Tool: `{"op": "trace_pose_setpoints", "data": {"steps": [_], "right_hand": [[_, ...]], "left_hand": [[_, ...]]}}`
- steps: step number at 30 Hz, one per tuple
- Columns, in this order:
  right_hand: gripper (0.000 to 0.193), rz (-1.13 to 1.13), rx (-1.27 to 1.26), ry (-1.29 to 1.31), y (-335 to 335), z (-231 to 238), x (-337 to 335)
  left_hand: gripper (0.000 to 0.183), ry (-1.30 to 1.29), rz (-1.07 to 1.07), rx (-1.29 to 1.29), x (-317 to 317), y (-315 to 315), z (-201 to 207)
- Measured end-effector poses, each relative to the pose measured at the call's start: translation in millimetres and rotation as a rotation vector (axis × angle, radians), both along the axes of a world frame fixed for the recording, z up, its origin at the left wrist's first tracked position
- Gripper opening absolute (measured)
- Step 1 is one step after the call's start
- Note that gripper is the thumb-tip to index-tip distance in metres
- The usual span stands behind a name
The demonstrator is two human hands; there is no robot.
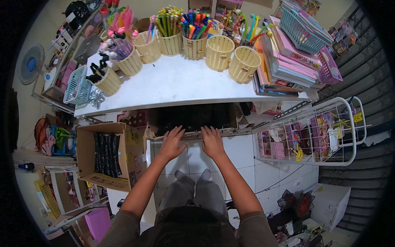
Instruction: Packing pens into bubble wrap and then placing the packages into a cardboard box.
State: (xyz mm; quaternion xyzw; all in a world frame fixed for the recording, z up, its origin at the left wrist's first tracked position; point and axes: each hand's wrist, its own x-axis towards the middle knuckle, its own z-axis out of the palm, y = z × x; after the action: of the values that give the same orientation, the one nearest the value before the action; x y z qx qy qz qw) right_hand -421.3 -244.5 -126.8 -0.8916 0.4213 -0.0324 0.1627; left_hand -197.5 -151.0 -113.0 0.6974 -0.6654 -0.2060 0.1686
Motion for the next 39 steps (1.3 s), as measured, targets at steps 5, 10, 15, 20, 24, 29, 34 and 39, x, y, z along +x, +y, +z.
{"op": "trace_pose_setpoints", "data": {"steps": [5,10,15,20,24,29,34,39], "right_hand": [[0.066,0.052,-0.02,-0.093,7.4,-15.4,-15.2],[0.052,0.052,0.035,-0.229,8.9,-11.6,-23.3],[0.036,-0.05,0.286,-0.178,-15.7,-17.0,-13.2],[0.042,-0.032,0.491,-0.086,-63.8,-61.7,-7.8],[0.045,0.049,0.489,-0.048,-75.7,-90.8,-5.1],[0.042,-0.014,0.464,-0.069,-69.3,-77.3,-4.3],[0.029,-0.112,0.479,-0.326,-48.8,-41.5,-21.0],[0.024,0.11,0.172,-0.536,-31.8,-35.0,-36.7]], "left_hand": [[0.063,-0.007,0.04,0.041,-12.3,10.6,-22.5],[0.053,-0.019,0.05,0.016,-24.0,14.4,-36.4],[0.048,-0.064,0.064,-0.019,-37.5,8.9,-50.6],[0.051,-0.096,0.092,0.029,-51.7,3.2,-61.4],[0.056,-0.127,0.114,0.041,-59.5,0.1,-61.8],[0.067,-0.045,0.172,-0.051,-58.5,-0.6,-56.9],[0.073,0.165,0.308,-0.002,-58.7,-12.3,-40.1],[0.059,0.187,0.327,-0.11,-61.9,-21.7,-39.3]]}}
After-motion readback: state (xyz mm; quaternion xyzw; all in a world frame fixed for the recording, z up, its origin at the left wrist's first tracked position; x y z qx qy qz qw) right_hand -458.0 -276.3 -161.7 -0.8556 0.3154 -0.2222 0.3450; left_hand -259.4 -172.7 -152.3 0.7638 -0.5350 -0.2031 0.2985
